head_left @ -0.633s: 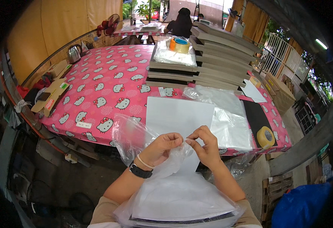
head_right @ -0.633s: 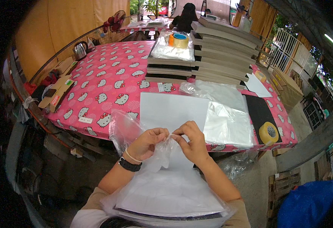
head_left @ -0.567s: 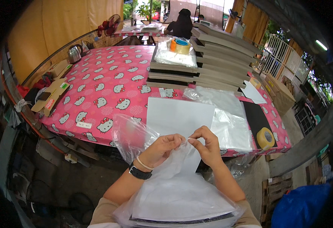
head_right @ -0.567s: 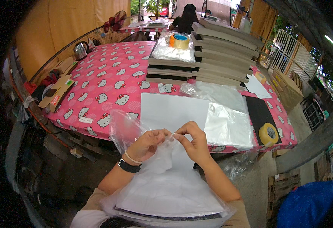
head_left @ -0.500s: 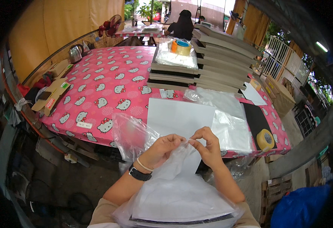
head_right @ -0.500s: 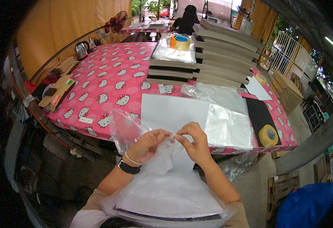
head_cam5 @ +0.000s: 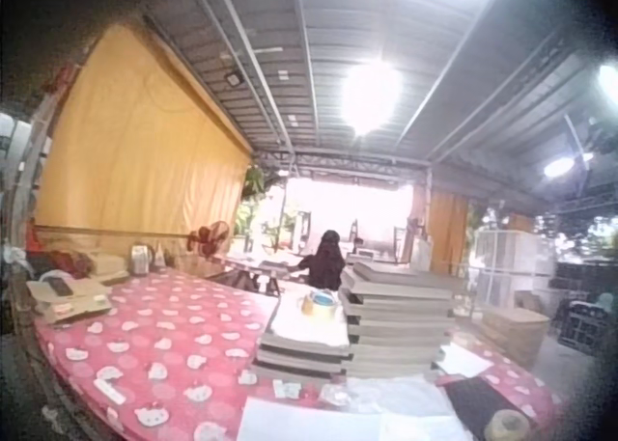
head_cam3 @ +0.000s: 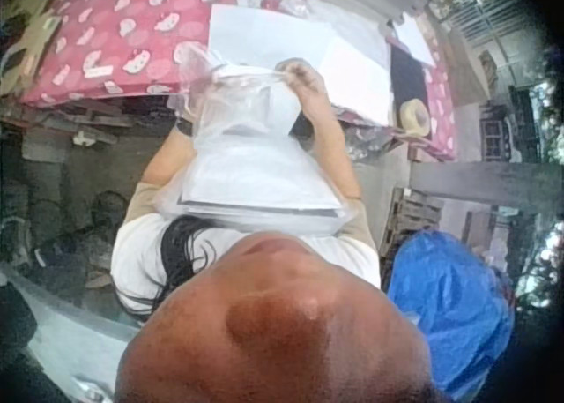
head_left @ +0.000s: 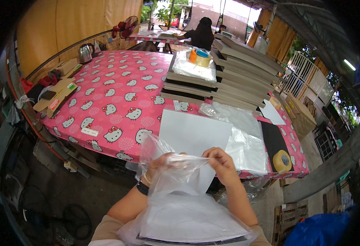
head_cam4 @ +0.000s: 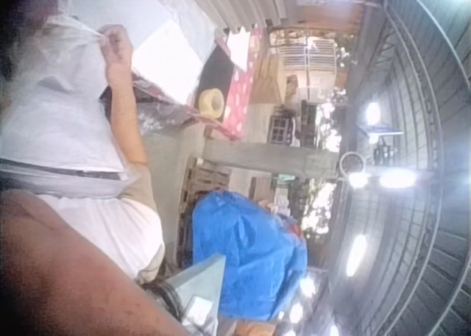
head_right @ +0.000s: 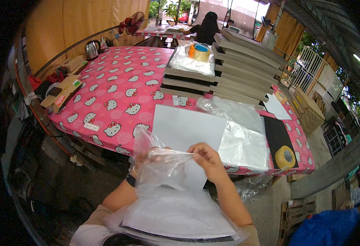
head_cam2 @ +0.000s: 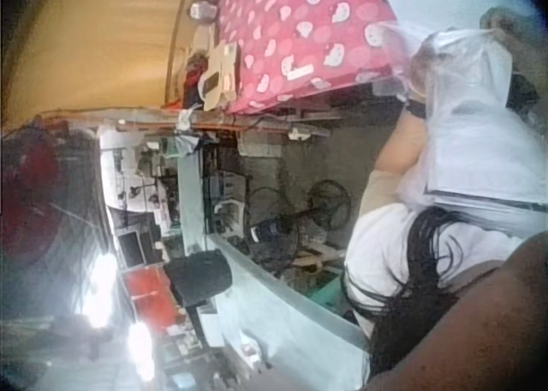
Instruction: The person wraps several black rectangular boards in clear plastic bags. They open each bag, insert a board, and seal the bag, repeating the process for multiple items. The wrapped boards are stacked on a pink Hello Kitty tablecloth.
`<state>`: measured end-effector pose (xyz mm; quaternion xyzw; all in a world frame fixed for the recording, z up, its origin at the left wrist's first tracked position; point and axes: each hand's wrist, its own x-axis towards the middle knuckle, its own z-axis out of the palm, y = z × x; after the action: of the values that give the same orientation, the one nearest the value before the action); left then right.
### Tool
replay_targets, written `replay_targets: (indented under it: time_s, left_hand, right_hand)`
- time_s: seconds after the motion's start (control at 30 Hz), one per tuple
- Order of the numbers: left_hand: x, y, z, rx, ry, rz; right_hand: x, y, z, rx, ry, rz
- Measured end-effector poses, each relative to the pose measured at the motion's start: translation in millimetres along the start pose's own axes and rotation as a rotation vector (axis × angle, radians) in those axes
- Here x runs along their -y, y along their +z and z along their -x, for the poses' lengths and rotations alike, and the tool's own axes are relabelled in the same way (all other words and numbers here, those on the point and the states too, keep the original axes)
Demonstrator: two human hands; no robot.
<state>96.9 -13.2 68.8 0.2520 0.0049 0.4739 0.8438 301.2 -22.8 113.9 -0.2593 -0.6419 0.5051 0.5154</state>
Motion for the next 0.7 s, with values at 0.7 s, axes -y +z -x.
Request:
replay_targets:
  time_s: [0.7]
  left_hand:
    - [-29,49,5,0.066,-0.195,-0.641]
  right_hand:
    - [51,25,-2,0.205,0.294,0.095]
